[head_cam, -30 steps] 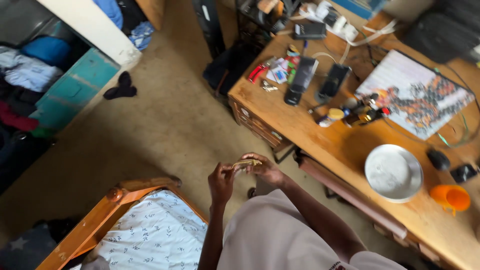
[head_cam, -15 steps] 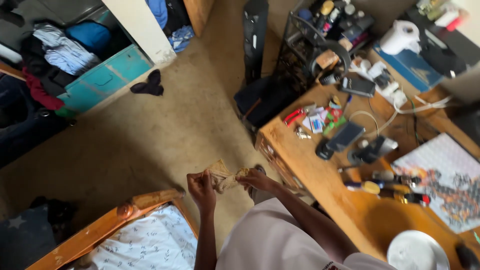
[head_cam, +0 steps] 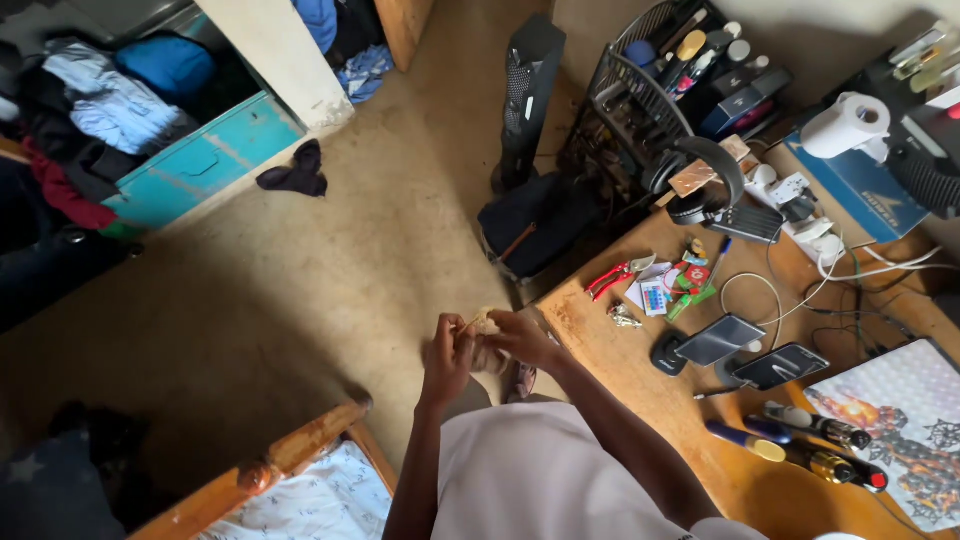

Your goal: The person wipes several small bottles and a spray bottle with a cloth on a cluttered wooden desk. They pick up each bottle from a nearby rack, wipe it, and place it back on the desk.

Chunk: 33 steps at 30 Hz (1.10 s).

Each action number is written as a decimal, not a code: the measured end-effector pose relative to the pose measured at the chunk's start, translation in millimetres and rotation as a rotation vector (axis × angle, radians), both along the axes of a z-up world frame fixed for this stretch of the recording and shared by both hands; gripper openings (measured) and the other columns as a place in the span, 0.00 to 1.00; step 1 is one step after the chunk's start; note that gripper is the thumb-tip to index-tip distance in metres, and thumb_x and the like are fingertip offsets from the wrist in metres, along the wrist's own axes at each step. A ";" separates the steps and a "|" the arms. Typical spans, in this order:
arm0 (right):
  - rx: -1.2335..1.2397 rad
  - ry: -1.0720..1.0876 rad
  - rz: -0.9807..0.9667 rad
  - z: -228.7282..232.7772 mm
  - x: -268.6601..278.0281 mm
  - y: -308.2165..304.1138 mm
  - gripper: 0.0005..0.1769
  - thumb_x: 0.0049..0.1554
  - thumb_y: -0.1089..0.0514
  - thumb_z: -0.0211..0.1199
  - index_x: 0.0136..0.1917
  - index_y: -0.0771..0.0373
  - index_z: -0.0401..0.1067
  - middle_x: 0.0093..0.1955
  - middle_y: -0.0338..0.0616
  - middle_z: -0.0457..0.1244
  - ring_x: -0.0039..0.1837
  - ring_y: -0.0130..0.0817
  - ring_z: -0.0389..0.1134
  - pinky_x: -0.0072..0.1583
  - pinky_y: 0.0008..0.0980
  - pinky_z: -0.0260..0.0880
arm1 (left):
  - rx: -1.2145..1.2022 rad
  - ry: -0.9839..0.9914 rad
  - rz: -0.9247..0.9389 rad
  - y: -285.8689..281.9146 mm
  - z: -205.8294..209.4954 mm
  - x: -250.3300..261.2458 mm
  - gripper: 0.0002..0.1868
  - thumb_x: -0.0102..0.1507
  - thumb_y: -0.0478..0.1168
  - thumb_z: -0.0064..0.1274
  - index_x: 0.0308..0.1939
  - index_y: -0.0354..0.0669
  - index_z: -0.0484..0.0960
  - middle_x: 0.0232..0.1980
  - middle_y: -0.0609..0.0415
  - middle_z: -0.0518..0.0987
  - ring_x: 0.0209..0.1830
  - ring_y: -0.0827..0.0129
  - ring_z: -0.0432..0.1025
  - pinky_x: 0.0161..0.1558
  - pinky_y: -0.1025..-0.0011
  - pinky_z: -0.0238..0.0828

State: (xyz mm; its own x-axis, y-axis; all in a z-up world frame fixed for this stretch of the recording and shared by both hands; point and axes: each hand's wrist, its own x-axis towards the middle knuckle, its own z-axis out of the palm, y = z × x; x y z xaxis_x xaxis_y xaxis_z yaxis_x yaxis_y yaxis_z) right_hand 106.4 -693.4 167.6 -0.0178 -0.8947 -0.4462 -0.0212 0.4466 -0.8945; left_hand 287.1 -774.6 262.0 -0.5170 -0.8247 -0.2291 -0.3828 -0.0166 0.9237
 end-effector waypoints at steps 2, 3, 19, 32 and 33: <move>-0.129 0.131 -0.001 35.1 -8.6 -22.7 0.21 0.61 0.50 0.69 0.60 0.66 0.73 0.55 0.51 0.68 0.57 0.37 0.69 0.56 0.35 0.71 | -0.198 0.047 -0.070 -25.3 -16.7 -2.5 0.12 0.71 0.43 0.50 0.47 0.38 0.68 0.34 0.42 0.77 0.32 0.52 0.73 0.38 0.60 0.68; -0.127 0.129 -0.016 41.9 -10.8 -31.0 0.21 0.61 0.50 0.69 0.60 0.66 0.73 0.55 0.51 0.68 0.57 0.37 0.69 0.56 0.35 0.71 | -0.197 0.046 -0.085 -38.4 -12.7 -6.0 0.12 0.71 0.43 0.50 0.47 0.38 0.68 0.34 0.42 0.77 0.32 0.52 0.73 0.38 0.60 0.68; 0.009 0.422 -0.141 88.7 -46.9 -194.7 0.15 0.56 0.55 0.71 0.54 0.61 0.74 0.46 0.47 0.70 0.47 0.35 0.72 0.50 0.35 0.71 | -0.069 -0.079 -0.542 -282.2 1.0 -40.5 0.19 0.63 0.47 0.59 0.42 0.30 0.78 0.34 0.37 0.80 0.32 0.51 0.77 0.37 0.61 0.73; 0.088 -0.063 -1.536 -61.7 -133.2 -261.2 0.16 0.63 0.63 0.64 0.61 0.67 0.62 0.46 0.61 0.62 0.46 0.63 0.61 0.43 0.54 0.60 | -0.232 0.096 -0.756 -332.5 -1.6 -212.0 0.19 0.66 0.45 0.57 0.54 0.34 0.75 0.46 0.40 0.80 0.44 0.46 0.76 0.43 0.57 0.73; 0.092 -0.066 -1.552 -61.2 -138.0 -264.8 0.16 0.63 0.63 0.64 0.61 0.67 0.62 0.46 0.61 0.62 0.46 0.63 0.61 0.43 0.54 0.60 | -0.228 0.095 -0.772 -335.3 7.2 -224.9 0.19 0.66 0.45 0.57 0.54 0.34 0.75 0.46 0.40 0.80 0.44 0.46 0.76 0.43 0.57 0.73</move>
State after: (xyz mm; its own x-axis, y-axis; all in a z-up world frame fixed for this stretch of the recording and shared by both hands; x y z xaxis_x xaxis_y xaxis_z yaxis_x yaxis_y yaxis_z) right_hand -31.6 -958.2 106.4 -0.8456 0.0107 -0.5337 0.5336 0.0447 -0.8446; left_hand 62.2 -1109.9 269.2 -0.9685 -0.2480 -0.0247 -0.1287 0.4130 0.9016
